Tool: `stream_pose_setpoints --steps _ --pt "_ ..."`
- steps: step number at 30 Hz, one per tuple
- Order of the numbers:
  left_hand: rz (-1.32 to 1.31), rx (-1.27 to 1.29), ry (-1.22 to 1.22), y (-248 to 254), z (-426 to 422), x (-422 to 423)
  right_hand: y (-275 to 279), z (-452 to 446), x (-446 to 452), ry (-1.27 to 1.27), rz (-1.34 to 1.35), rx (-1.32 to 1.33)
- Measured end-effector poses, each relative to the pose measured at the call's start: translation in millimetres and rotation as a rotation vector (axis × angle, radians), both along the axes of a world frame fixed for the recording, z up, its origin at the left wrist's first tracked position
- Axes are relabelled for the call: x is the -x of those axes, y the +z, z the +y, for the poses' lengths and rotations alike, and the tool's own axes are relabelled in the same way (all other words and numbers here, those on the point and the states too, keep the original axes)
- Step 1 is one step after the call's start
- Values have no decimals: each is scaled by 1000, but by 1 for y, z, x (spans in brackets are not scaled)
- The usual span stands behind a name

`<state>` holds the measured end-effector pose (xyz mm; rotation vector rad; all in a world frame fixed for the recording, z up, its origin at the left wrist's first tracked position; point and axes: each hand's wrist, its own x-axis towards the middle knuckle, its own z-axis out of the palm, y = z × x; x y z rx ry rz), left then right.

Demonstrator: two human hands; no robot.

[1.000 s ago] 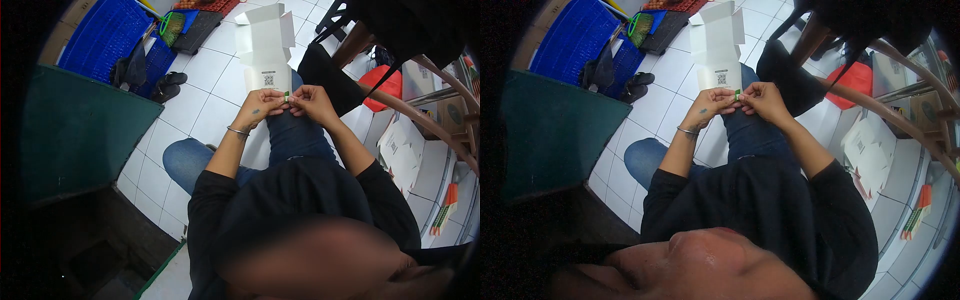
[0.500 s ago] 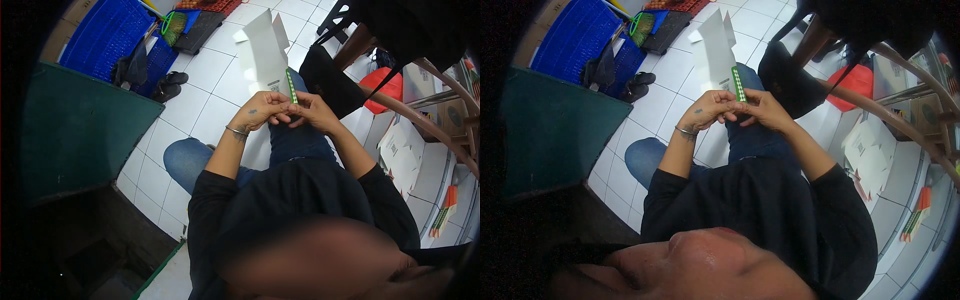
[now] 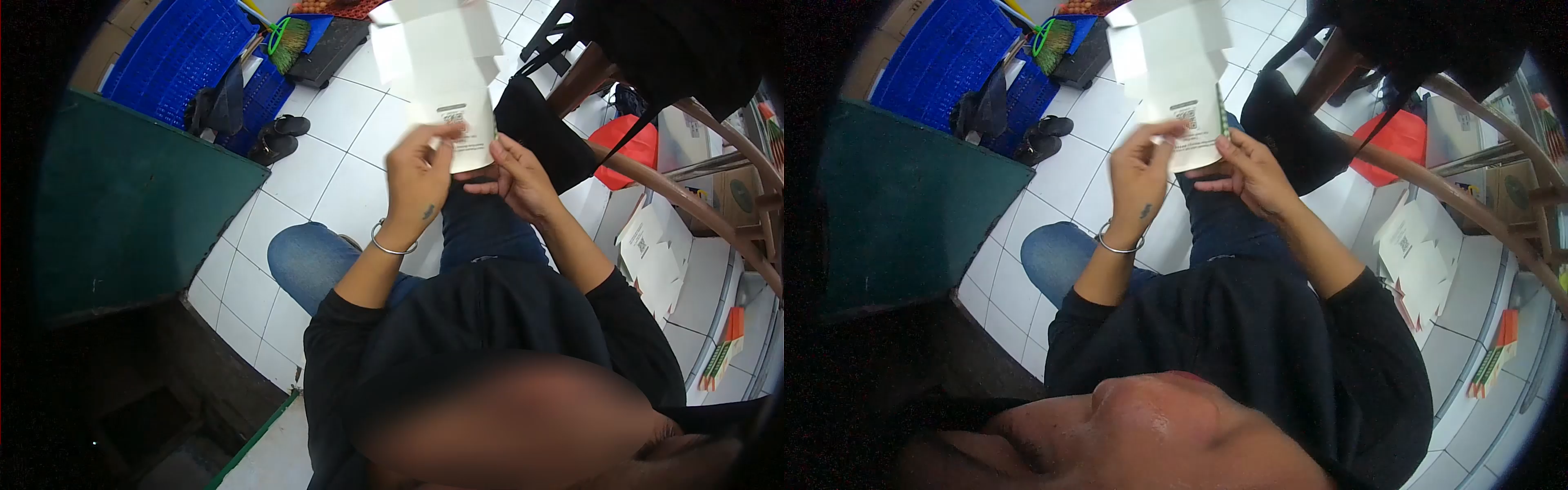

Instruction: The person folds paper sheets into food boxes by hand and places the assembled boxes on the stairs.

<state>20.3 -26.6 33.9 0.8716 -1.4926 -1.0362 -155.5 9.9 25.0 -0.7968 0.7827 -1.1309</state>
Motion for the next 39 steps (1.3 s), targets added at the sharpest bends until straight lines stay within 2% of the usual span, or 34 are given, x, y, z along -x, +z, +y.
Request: stream_pose_setpoints --steps 1,3,5,6,9,10,13,16,19,25,28,31,32,35,39 --pt "-105 36 208 15 4 -4 1 -1 2 -36 -2 -2" --pt "-85 233 550 16 -7 -2 7 -1 6 -52 -20 40" --pt "154 -307 230 -5 -22 -9 14 0 7 -70 -16 70" --pt "263 -531 -83 -14 -31 -14 15 0 8 -68 -4 72" --pt "163 -606 -290 -1 -21 -10 17 1 6 -77 36 85" --pt "268 -558 -277 -2 -20 -4 18 2 5 -77 35 73" --pt "241 -396 -181 -5 -21 -3 19 5 4 -30 55 49" --pt "135 -60 76 -9 -17 7 10 4 12 87 71 42" --pt "45 24 175 -15 -15 7 1 0 16 159 30 64" --pt "73 -40 259 -28 -12 13 11 5 3 160 262 154" --pt "-44 -153 212 -28 -14 12 6 4 -1 68 377 164" --pt "61 -473 98 -27 -18 8 -2 4 -1 41 459 131" --pt "20 -341 185 -39 -24 9 -3 4 -2 38 475 116" --pt "46 -206 327 -42 -26 13 -5 3 -6 22 396 45" --pt "44 -141 378 -39 -23 13 -5 6 -14 -50 445 166"
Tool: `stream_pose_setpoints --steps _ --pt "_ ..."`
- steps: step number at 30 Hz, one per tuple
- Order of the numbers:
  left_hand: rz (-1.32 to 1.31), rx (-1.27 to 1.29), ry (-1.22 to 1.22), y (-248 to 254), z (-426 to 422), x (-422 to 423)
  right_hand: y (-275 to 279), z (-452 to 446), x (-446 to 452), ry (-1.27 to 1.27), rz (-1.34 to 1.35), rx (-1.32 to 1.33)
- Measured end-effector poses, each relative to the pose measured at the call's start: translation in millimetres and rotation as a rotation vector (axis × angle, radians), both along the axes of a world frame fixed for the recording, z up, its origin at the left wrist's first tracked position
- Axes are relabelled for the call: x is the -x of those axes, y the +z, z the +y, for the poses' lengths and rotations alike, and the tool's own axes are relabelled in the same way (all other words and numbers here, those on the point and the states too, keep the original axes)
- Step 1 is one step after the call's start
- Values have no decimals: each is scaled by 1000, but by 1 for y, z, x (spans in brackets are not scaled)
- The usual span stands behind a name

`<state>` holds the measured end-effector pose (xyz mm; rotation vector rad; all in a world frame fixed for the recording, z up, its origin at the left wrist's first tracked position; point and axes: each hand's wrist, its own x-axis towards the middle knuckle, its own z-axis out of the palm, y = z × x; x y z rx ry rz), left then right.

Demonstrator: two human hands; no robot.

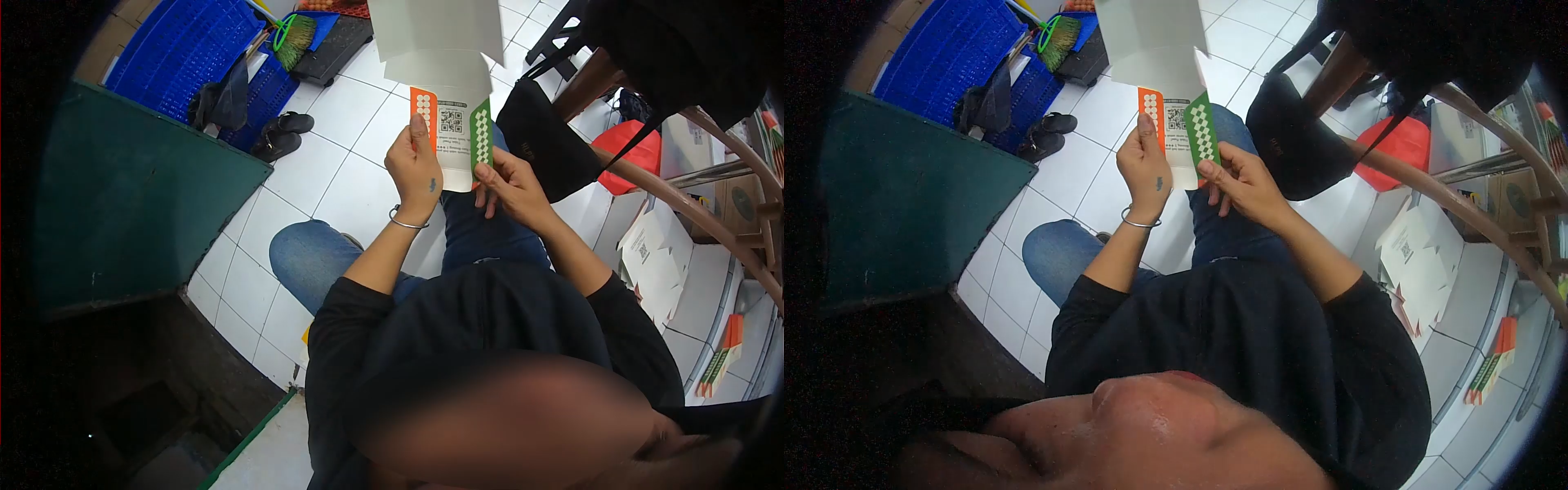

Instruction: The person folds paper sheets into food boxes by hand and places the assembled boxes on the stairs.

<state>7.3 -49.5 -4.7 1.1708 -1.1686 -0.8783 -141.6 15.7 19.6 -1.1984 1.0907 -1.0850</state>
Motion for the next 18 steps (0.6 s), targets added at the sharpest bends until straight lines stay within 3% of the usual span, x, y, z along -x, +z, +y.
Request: stream_pose_setpoints --steps 5,8,11,14,15,18 --pt "-59 29 -22 1 8 4 -11 2 -10 -211 5 7" --pt "-90 22 -17 2 8 5 -17 1 -10 -174 -139 -62" --pt "-66 43 -47 0 6 3 -12 2 -1 -132 19 -75" --pt "-72 63 -89 0 4 3 -17 -6 14 -38 -30 -114" --pt "-96 39 -115 4 2 1 -15 -7 19 -71 13 -47" --pt "-271 -97 -336 0 -12 -15 -16 -23 36 -414 -233 52"
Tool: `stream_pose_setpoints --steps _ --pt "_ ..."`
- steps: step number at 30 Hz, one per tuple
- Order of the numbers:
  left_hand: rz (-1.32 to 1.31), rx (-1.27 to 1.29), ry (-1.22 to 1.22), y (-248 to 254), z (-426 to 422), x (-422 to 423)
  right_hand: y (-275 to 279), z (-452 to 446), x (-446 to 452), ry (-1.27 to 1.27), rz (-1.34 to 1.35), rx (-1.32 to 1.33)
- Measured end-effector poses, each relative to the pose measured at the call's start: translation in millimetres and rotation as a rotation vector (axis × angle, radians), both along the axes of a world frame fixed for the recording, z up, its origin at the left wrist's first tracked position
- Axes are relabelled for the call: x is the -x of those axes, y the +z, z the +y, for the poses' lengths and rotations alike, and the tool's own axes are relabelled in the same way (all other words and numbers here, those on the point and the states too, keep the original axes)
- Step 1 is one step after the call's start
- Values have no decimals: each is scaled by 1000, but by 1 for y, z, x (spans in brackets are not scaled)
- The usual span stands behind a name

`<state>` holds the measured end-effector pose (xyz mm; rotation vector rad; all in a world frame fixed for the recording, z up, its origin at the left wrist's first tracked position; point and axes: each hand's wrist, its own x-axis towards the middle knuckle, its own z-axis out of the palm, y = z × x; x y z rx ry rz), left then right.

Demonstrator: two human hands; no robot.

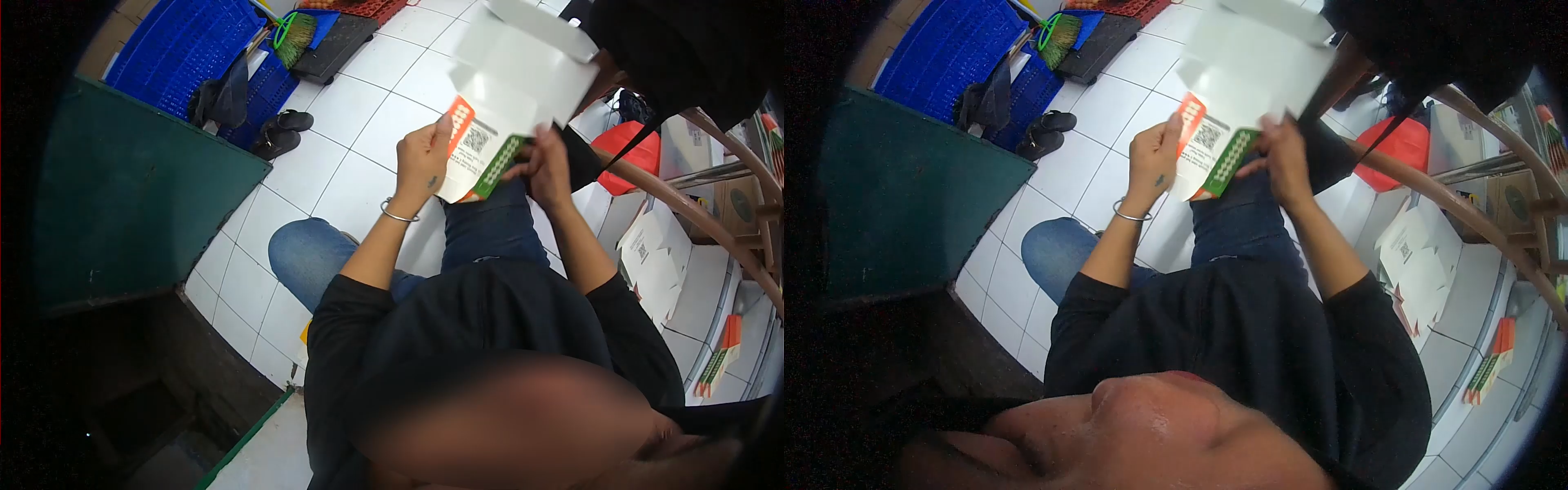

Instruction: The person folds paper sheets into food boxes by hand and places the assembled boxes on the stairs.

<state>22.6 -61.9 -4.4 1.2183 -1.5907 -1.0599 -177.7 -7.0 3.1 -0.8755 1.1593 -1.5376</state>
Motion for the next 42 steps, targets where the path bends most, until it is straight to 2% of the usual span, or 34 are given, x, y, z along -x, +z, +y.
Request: stream_pose_setpoints --steps 1,2,4,5,6,8,11,14,15,19,22,25,31,37,40,42 --pt "-81 -56 -93 -3 -4 -3 6 -3 7 -93 -54 2" --pt "-152 -67 -79 -1 -3 -4 20 -4 15 -149 -77 -55" --pt "-295 -88 -49 3 -2 -4 11 -6 30 -88 85 -132" --pt "-247 270 89 -8 -1 2 7 -5 31 -88 136 -173" --pt "-434 520 235 -12 3 9 2 -5 31 -87 186 -216" --pt "-285 559 -12 2 16 18 -13 -2 25 -60 150 -203" --pt "-82 502 -298 -4 37 37 -18 4 8 -70 136 -238" --pt "-66 378 -325 -25 34 39 -21 2 12 45 208 -223" --pt "108 202 -266 -38 34 45 -18 3 15 46 195 -281" --pt "360 -154 -215 -30 36 45 -10 9 13 -68 954 191" --pt "510 -169 -207 -43 32 47 -8 16 2 -80 864 199" --pt "488 -96 -186 -47 27 48 -9 12 10 4 1015 282" --pt "419 -152 -238 -46 24 41 -6 8 12 84 916 212" --pt "429 -135 -267 -46 25 41 -8 8 7 74 1080 320" --pt "647 -187 -295 -44 19 40 -19 4 12 90 888 155" --pt "639 -249 -376 -43 13 34 -21 4 14 113 764 111"
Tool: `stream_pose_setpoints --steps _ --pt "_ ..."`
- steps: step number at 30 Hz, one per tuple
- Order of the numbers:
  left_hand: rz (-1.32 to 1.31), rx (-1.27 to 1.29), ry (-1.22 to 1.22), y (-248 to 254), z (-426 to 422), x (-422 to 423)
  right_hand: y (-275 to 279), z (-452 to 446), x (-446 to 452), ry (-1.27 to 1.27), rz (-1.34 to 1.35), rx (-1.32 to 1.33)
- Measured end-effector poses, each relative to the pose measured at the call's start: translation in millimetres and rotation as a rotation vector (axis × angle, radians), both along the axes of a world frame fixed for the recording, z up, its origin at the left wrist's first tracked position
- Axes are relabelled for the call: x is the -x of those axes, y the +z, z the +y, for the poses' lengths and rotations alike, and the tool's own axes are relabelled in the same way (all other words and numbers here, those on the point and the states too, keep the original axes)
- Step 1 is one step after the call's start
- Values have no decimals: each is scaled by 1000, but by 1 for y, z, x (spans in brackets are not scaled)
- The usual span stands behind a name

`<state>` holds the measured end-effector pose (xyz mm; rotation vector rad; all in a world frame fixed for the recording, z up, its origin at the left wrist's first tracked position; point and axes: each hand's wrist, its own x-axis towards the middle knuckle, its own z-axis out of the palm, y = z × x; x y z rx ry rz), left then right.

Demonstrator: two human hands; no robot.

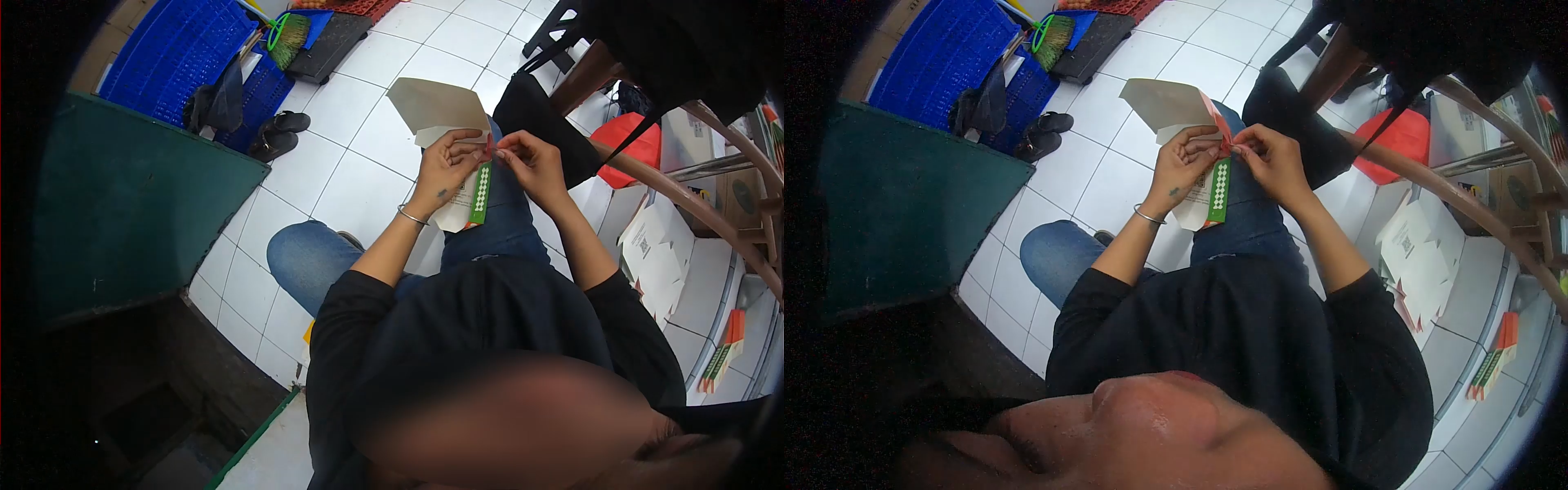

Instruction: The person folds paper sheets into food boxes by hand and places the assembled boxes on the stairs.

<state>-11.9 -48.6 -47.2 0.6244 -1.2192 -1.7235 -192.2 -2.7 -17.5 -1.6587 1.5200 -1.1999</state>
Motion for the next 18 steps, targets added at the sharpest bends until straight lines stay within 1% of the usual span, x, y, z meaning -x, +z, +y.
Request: stream_pose_setpoints --steps 1,4,7,10,13,16,17,18 --pt "-2 -16 -48 0 -2 -2 0 0 1 4 -60 -28" --pt "-207 52 -58 -6 -5 -3 -4 1 -1 37 58 -28" --pt "-328 65 -43 1 -5 -5 0 2 2 60 81 -72" --pt "-264 175 191 13 5 0 5 -2 -6 38 35 145" --pt "-259 283 64 8 4 1 12 -2 -28 76 -160 139" --pt "-113 155 146 19 14 5 17 -2 -30 143 58 240" --pt "-16 115 151 35 19 -1 24 -2 -36 98 102 358" --pt "90 84 167 46 24 -4 29 -1 -36 56 263 417"
